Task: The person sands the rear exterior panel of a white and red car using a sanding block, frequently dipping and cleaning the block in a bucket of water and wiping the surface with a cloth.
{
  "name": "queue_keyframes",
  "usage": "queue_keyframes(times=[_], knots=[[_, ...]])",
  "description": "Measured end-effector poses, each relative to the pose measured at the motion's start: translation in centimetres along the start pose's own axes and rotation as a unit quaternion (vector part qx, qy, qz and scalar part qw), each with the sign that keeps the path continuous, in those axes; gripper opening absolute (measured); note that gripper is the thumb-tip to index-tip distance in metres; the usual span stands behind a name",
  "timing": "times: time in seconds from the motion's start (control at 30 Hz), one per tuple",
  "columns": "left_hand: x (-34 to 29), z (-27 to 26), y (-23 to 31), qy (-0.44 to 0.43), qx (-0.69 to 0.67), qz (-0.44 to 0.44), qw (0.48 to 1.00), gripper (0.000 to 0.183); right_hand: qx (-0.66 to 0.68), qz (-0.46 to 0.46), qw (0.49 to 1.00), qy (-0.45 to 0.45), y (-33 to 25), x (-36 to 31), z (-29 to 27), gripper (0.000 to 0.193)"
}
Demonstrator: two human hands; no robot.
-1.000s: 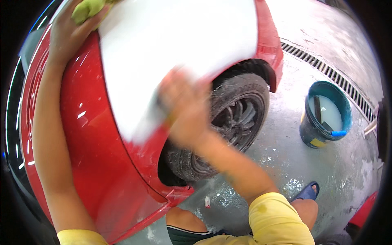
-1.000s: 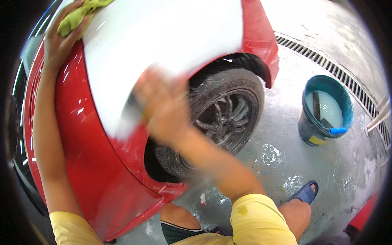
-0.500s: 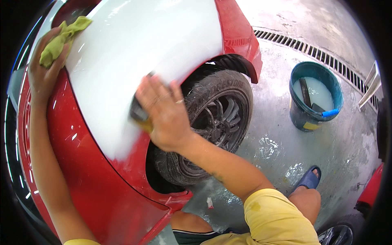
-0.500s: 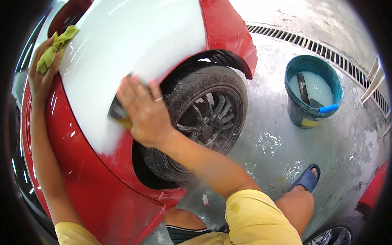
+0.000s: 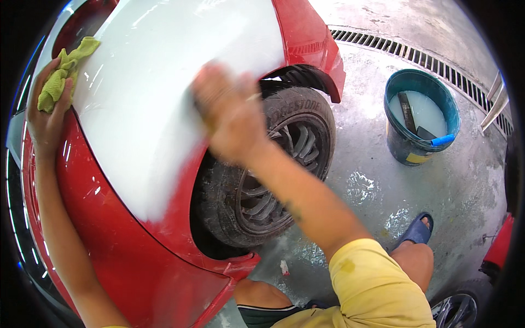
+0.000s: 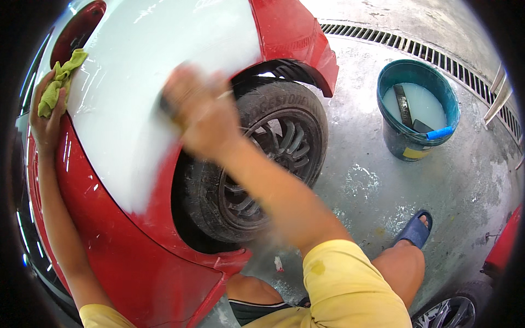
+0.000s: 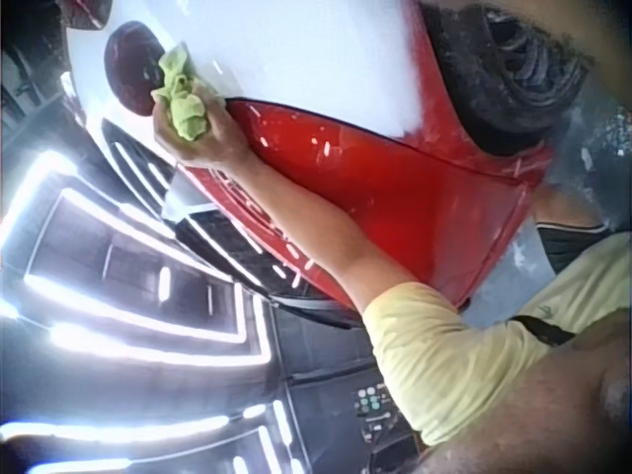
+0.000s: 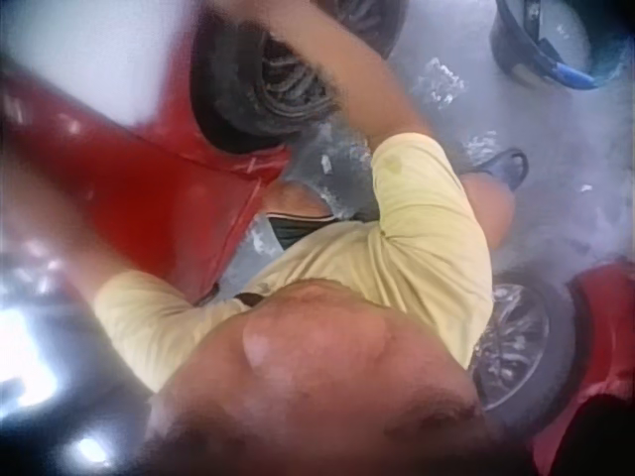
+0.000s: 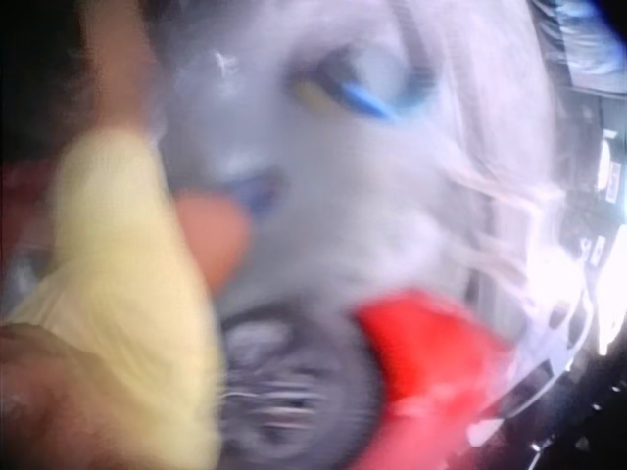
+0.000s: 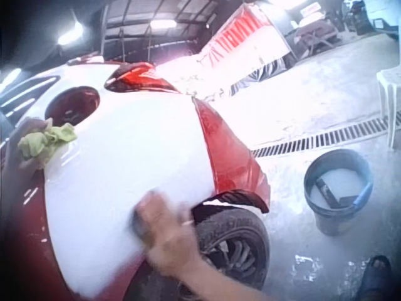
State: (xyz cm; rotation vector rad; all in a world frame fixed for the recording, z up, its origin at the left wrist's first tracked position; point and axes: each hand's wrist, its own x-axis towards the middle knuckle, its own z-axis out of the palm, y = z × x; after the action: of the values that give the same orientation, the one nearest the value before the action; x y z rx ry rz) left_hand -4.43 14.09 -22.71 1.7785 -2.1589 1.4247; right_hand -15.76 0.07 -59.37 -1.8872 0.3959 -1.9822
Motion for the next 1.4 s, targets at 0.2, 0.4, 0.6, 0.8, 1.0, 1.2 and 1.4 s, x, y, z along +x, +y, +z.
queue_keyframes(times=[0.2, 0.4, 0.6, 0.8, 1.0, 1.2, 1.4], knots=[[0.1, 0.0, 0.2, 0.002, -0.028, -0.009, 1.000, 0.042, -0.001, 0.160, 0.986, 0.053, 9.3, 2.5, -1.7, 0.055], [-0.2, 0.1, 0.3, 0.013, -0.027, -0.014, 0.999, 0.043, 0.101, 0.162, 0.976, 0.101, 8.7, 2.6, -1.6, 0.054], [0.1, 0.1, 0.4, -0.019, -0.015, -0.054, 0.998, 0.044, -0.003, 0.156, 0.983, 0.092, 3.7, 1.7, -0.1, 0.063], [-0.4, -0.2, -0.2, 0.004, 0.016, -0.010, 1.000, 0.042, 0.088, -0.038, 0.995, 0.014, -3.2, -0.2, -0.7, 0.058], [0.4, 0.1, 0.5, 0.009, -0.029, -0.015, 0.999, 0.043, -0.047, 0.147, 0.980, 0.125, 10.9, 4.0, -1.7, 0.043], [0.3, -0.3, 1.0, 0.009, -0.019, -0.011, 1.000, 0.040, 0.288, 0.289, 0.887, 0.217, 9.8, 4.1, -5.4, 0.039], [0.3, -0.2, 1.6, -0.003, -0.029, -0.036, 0.999, 0.044, 0.021, 0.154, 0.971, 0.181, 10.4, 4.0, -3.7, 0.047]])
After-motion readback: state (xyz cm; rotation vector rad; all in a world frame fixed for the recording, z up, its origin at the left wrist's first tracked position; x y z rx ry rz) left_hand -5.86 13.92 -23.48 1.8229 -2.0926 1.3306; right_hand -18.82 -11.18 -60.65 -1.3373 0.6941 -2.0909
